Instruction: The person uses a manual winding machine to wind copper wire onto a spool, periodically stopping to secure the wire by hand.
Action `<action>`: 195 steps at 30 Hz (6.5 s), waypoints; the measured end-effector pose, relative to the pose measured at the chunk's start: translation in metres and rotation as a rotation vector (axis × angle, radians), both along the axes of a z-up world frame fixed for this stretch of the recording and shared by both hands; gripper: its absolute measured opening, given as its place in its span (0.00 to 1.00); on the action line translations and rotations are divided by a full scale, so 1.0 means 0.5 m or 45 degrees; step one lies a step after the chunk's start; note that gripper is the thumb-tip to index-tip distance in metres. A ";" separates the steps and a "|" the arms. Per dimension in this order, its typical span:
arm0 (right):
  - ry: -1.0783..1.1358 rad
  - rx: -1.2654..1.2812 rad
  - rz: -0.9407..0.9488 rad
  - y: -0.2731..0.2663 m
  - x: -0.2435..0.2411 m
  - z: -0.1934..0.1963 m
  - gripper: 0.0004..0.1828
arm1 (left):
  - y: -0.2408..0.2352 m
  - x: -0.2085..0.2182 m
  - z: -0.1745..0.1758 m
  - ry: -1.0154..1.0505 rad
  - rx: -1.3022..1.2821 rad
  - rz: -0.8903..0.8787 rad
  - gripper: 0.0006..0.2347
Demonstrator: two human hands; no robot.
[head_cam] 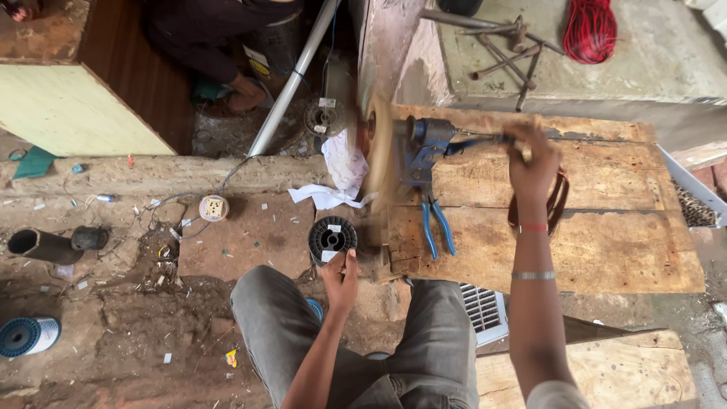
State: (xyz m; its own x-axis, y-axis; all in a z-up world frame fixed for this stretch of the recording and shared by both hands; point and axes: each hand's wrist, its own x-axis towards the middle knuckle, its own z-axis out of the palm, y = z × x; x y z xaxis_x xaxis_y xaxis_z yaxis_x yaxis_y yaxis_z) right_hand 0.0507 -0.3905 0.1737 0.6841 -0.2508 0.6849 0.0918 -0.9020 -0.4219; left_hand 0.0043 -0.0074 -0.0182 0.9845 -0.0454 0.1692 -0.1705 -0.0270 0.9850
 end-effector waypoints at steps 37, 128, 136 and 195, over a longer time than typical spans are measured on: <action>-0.122 -0.118 0.004 0.026 -0.009 -0.005 0.15 | 0.011 -0.005 0.040 0.023 -0.137 -0.134 0.24; 0.580 1.794 0.744 0.553 -0.168 -0.014 0.06 | 0.050 -0.222 0.370 0.001 0.316 -0.225 0.12; 0.626 1.779 0.729 0.549 -0.167 -0.064 0.07 | 0.094 -0.143 0.287 0.171 -0.278 -0.068 0.15; 0.514 0.211 0.784 0.528 -0.285 -0.177 0.07 | -0.104 0.351 0.495 -0.907 0.812 0.066 0.20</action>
